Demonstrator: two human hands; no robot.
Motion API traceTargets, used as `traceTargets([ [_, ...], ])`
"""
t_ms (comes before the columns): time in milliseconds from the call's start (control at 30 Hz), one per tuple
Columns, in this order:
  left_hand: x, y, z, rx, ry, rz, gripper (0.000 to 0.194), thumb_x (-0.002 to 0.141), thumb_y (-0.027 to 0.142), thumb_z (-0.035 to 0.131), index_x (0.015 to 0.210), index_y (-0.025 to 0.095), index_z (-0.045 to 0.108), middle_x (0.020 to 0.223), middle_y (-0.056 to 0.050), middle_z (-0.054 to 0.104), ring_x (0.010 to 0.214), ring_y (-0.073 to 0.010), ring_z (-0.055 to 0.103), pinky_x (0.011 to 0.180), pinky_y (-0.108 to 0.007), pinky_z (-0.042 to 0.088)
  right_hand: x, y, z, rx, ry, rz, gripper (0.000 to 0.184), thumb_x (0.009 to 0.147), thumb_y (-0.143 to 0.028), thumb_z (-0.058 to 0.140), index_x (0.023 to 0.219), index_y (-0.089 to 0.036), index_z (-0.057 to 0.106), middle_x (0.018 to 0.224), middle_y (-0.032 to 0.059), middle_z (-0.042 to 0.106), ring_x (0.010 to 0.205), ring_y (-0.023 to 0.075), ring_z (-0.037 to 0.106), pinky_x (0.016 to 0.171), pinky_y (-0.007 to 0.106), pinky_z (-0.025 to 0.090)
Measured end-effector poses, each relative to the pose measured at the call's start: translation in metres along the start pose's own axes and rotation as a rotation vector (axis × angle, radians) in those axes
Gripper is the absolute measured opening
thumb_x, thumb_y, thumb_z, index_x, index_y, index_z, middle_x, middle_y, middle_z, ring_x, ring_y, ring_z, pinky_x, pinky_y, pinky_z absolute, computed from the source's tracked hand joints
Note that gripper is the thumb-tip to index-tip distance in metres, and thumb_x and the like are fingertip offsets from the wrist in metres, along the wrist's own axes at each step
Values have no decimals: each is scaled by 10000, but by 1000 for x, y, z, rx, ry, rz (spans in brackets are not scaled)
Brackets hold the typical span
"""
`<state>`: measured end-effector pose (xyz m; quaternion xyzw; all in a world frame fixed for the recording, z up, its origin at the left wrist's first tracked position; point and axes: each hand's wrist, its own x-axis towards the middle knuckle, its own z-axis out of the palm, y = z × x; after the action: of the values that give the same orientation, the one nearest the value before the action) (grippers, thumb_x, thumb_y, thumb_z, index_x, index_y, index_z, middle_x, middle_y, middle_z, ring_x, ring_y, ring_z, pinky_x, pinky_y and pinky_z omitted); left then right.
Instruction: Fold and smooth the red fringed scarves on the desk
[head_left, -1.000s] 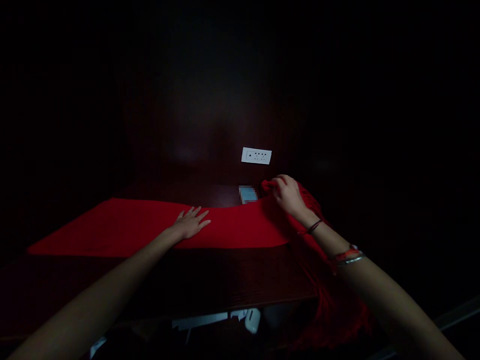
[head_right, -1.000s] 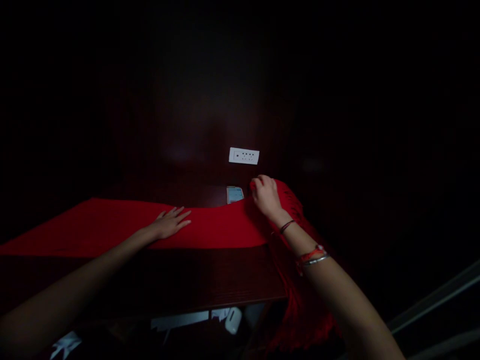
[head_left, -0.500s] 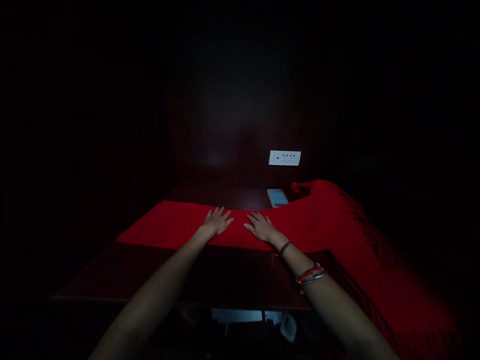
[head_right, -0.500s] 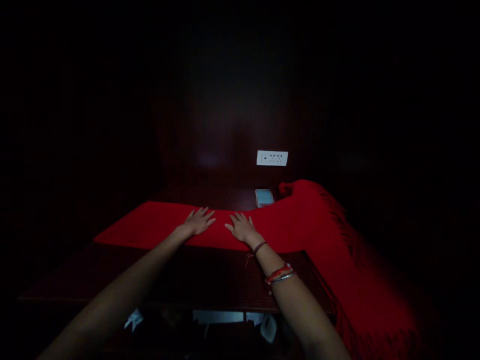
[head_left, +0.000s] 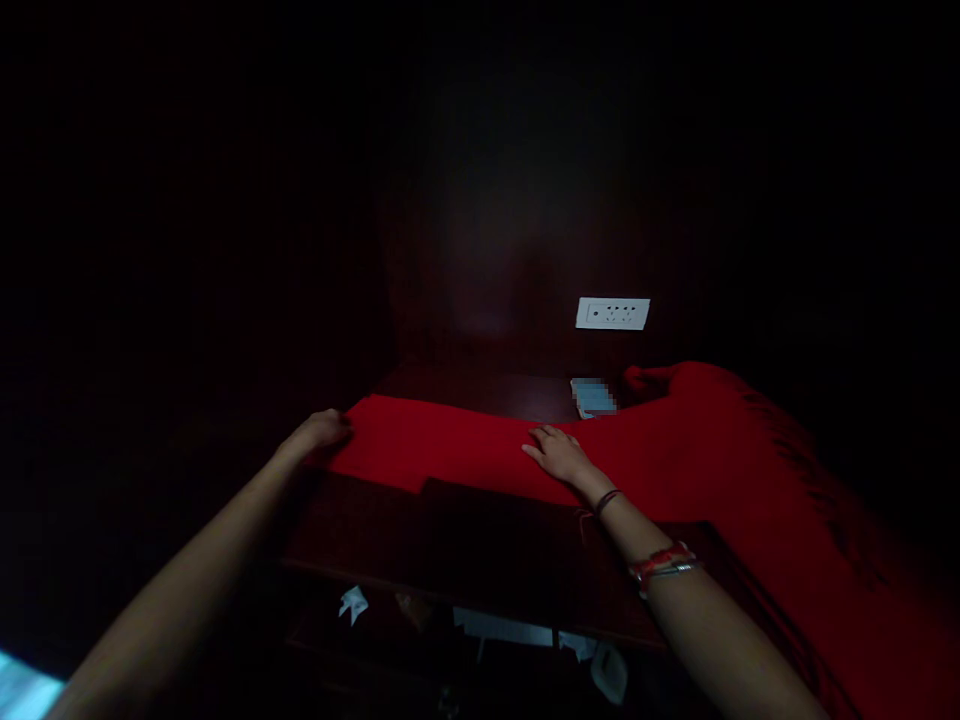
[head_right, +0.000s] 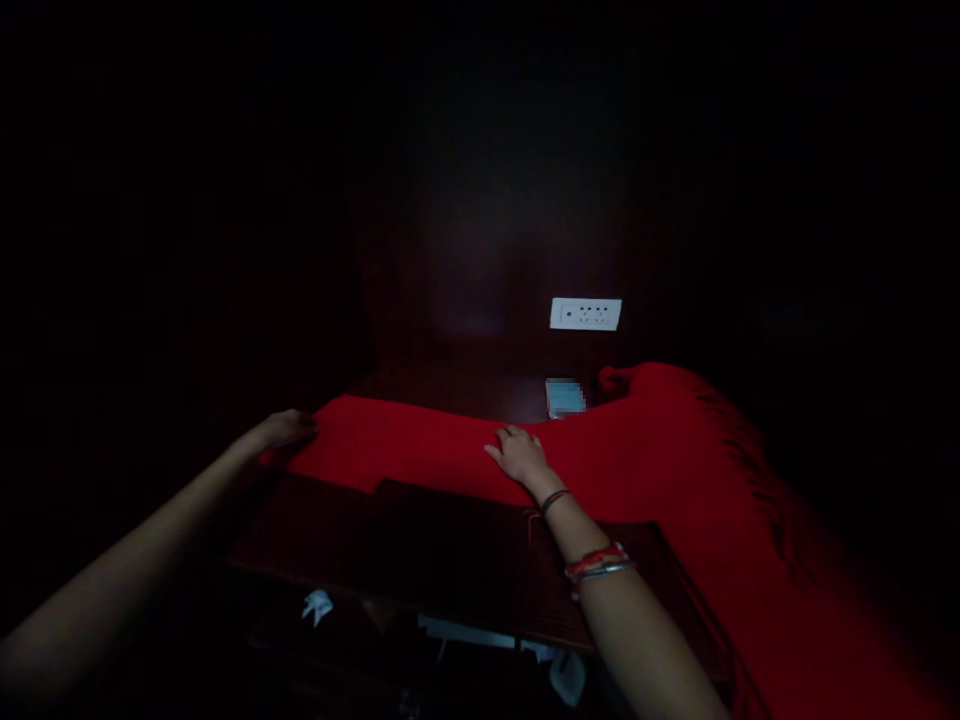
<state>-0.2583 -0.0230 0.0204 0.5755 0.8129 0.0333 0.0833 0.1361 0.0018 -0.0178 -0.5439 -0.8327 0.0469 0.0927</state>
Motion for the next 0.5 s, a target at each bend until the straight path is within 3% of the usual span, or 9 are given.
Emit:
traceTargets([
  [133,-3,-10,3,-64,73,17,327,645,165,421,907,186,615,816,-23,643,722,-163,595,589,-187,434,-1,0,0,4,51,18,521,798,-474,259,1186,-148,382,1212,132,388,1095,242,356,878,397,279],
  [267,1,-9,15,-168,167,97,449,607,102,400,1017,180,566,976,-23,604,843,-164,569,685,-184,426,-4,-3,2,38,103,-38,597,777,-545,222,1256,-193,271,1321,93,237,1206,246,166,939,448,170],
  [367,10,-14,30,-399,132,168,461,670,182,380,1118,165,486,1019,-30,585,923,-168,538,743,-216,425,-7,-7,3,57,39,-141,636,750,-605,183,1283,-258,189,1360,30,139,1232,239,60,947,487,111],
  [500,18,-19,40,-521,69,164,546,740,365,312,1217,104,364,1142,-71,501,1042,-183,458,838,-254,386,-9,-10,5,26,-117,-146,673,721,-650,127,1284,-285,184,1359,16,144,1230,258,68,944,512,66],
])
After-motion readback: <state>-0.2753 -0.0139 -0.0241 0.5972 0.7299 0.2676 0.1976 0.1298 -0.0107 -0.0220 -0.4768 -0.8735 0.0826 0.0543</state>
